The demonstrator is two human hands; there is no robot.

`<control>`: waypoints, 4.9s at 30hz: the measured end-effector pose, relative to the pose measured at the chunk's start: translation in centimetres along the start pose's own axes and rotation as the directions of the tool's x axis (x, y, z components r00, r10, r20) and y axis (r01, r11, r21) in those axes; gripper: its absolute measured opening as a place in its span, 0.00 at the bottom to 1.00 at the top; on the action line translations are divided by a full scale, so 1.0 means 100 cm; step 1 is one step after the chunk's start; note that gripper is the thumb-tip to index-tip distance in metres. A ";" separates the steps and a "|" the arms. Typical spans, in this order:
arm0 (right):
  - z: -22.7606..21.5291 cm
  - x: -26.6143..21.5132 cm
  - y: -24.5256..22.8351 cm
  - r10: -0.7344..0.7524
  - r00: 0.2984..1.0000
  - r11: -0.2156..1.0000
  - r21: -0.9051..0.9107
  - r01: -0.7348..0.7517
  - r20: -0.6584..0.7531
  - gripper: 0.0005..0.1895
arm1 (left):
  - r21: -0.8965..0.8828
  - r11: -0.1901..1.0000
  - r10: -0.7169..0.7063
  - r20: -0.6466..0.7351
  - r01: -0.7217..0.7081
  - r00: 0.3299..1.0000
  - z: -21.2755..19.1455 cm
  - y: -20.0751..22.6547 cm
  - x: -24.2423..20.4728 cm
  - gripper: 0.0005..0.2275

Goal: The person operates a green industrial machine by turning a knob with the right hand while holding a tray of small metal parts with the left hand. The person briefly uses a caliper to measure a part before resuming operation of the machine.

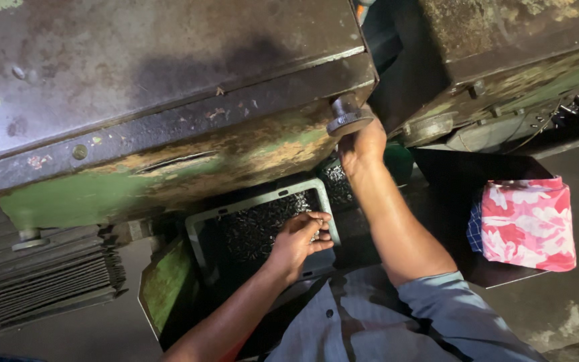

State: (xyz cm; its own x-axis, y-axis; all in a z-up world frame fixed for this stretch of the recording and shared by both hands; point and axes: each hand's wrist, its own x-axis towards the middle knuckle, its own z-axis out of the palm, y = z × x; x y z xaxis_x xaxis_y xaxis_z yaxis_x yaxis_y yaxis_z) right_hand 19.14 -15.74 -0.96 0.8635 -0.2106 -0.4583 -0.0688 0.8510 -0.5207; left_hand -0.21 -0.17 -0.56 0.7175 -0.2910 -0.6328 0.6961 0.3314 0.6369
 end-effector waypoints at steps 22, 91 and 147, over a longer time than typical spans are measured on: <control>-0.002 0.010 0.005 -0.163 0.987 0.986 -0.015 0.163 0.000 0.10 | 0.001 1.000 -0.003 -0.007 0.003 1.000 0.000 0.002 0.000 0.10; -0.019 0.044 0.020 -0.101 0.994 0.994 -0.043 0.098 -0.052 0.18 | 0.021 0.999 0.037 -0.049 -0.036 0.998 -0.021 -0.023 0.022 0.11; -0.037 0.039 0.006 -0.089 0.970 0.993 0.100 0.068 0.225 0.07 | 0.034 0.997 0.063 0.108 -0.067 0.992 0.014 -0.025 0.005 0.11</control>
State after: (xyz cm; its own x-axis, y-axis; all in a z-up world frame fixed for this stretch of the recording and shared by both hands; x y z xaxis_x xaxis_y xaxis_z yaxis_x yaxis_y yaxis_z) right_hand 20.63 -17.78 -5.72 0.9563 -0.1720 -0.2364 0.0404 0.8786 -0.4759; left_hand -1.58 -2.43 -1.86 0.7584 -0.3650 -0.5400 0.6469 0.3195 0.6925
